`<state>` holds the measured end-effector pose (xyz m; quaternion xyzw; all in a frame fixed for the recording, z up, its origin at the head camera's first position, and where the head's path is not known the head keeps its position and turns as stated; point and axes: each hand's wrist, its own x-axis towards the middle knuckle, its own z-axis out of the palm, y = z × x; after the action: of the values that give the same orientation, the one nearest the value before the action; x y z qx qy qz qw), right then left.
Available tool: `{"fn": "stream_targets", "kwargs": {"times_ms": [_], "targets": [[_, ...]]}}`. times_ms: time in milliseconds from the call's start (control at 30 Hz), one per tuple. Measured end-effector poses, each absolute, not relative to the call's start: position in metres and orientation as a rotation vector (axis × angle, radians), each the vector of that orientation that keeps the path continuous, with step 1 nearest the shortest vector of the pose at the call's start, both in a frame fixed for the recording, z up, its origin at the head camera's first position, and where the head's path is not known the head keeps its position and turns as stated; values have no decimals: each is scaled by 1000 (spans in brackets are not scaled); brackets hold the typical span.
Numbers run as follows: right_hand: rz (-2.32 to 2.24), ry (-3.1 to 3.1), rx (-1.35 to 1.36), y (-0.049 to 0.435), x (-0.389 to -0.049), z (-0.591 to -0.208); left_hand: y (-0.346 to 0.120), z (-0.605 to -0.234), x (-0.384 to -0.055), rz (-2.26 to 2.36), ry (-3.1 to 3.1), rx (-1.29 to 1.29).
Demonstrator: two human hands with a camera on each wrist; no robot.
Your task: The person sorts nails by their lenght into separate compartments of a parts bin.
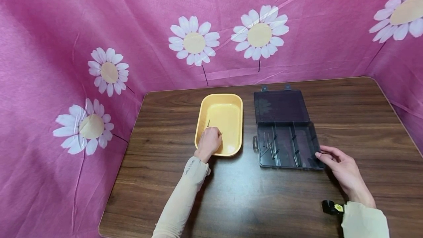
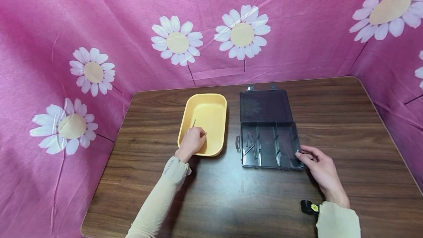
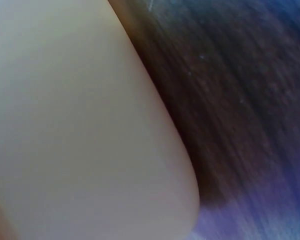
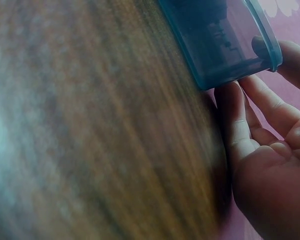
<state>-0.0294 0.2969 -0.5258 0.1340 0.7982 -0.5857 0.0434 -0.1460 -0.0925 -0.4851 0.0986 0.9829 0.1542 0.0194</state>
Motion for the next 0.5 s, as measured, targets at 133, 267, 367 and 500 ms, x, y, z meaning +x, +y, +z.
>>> {"fn": "stream_targets", "kwargs": {"times_ms": [133, 267, 367, 500], "targets": [[-1777, 2447, 414, 297, -29, -525, -92, -486, -147, 497, 3037, 304], [-1758, 2455, 419, 297, -29, -524, -91, -485, -147, 521, 3007, 273], [-1748, 2463, 416, 297, -29, -524, -91, -485, -146, 530, 2991, 254], [-1737, 2475, 408, 297, -29, -524, -91, -485, -147, 542, 2987, 237]]}}
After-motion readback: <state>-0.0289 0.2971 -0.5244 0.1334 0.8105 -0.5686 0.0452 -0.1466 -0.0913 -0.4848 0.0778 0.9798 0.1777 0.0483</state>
